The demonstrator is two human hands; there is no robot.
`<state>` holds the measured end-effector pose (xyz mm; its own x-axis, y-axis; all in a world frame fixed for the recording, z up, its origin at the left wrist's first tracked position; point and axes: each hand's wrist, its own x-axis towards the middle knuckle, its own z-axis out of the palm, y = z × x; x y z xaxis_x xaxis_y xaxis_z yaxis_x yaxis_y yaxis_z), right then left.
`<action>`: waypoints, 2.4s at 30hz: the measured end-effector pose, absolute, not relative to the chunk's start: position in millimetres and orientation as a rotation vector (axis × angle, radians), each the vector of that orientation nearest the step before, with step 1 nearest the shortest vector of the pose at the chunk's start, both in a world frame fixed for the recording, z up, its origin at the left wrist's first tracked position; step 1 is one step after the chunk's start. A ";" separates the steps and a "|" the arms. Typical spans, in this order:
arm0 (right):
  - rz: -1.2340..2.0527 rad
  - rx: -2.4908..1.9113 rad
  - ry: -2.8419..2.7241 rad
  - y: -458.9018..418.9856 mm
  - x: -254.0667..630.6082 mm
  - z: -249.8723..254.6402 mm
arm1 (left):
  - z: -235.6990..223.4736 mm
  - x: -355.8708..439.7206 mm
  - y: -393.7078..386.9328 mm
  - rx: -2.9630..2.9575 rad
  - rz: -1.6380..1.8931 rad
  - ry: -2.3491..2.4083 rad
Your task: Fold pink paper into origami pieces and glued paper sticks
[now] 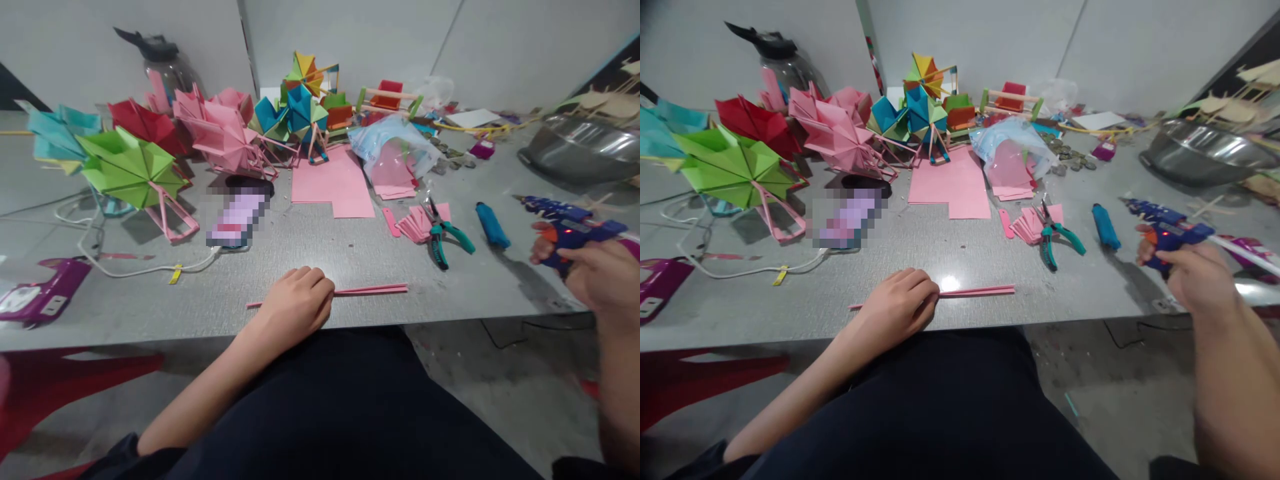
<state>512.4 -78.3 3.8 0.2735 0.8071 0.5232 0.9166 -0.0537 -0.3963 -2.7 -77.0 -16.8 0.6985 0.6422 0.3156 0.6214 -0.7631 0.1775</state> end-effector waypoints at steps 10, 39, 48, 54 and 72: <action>0.660 -1.354 -1.928 -146.7 328.3 2.3 | -18.7 -4.5 -77.3 2.812 0.577 1.058; 0.326 -1.334 -2.201 -130.0 277.3 -4.6 | -14.6 -4.7 -77.7 2.860 0.451 1.054; 0.197 -1.352 -2.164 -127.6 270.4 -11.2 | -15.6 -4.4 -77.0 2.909 0.491 1.064; 0.180 -1.348 -2.183 -125.3 272.6 -12.1 | -15.8 -3.8 -77.2 2.907 0.499 1.071; 0.197 -1.377 -2.094 -129.1 284.3 -14.7 | -16.3 -3.9 -77.7 2.898 0.544 1.091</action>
